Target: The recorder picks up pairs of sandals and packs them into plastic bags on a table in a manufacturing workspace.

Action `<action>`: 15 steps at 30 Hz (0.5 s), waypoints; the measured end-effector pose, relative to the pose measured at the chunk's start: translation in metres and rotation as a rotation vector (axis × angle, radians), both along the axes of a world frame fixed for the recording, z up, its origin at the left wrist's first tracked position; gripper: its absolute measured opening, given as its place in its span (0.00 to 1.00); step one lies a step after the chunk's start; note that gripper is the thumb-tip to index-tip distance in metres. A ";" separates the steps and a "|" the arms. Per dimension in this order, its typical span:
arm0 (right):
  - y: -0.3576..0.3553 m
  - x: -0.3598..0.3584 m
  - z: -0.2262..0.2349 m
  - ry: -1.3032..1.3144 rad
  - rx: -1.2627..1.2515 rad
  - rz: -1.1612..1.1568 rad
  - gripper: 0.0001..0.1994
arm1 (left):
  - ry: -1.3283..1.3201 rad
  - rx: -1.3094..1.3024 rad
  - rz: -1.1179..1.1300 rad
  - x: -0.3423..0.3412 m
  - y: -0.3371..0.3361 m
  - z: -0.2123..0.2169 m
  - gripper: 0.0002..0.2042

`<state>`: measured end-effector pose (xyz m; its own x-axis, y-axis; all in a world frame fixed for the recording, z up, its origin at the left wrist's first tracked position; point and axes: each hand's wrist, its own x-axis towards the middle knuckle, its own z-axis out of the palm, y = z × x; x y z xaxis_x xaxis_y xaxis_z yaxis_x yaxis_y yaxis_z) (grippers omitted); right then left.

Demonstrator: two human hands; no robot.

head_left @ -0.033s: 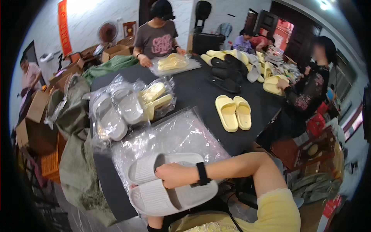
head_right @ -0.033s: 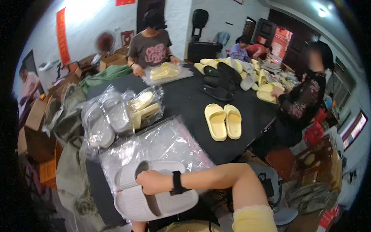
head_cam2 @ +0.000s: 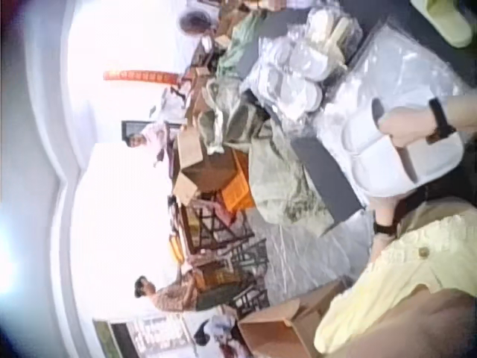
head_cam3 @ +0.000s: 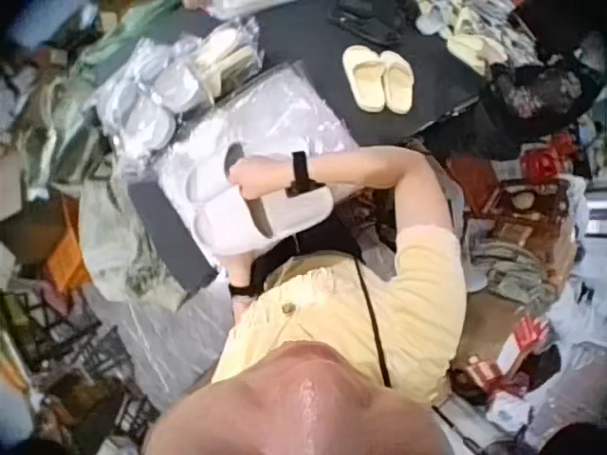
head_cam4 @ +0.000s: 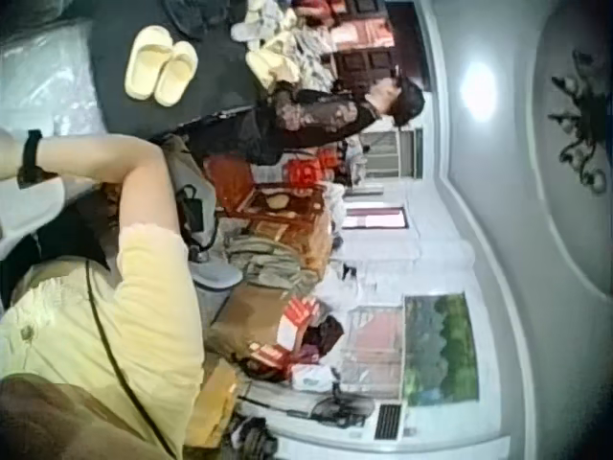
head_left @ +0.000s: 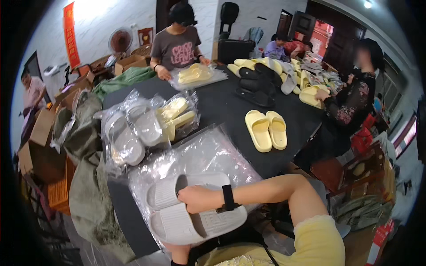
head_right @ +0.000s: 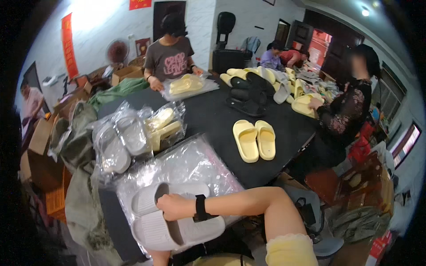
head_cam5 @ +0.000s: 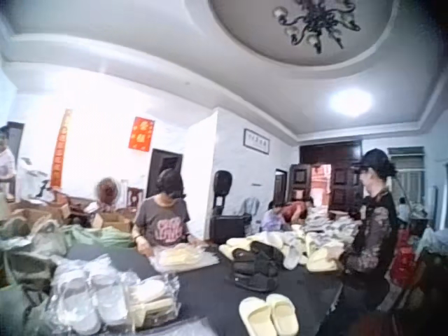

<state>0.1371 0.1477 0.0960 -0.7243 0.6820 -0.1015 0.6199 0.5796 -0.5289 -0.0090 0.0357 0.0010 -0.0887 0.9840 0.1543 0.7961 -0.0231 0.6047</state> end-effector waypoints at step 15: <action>0.023 0.086 0.023 0.017 0.288 -0.581 0.05 | 0.316 0.080 0.114 -0.002 -0.011 0.023 0.45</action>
<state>0.2234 0.1703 0.1187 -0.2289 0.9614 0.1526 0.8680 0.2725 -0.4151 -0.0113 0.0242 0.0244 -0.1333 0.9542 0.2679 0.9440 0.0399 0.3275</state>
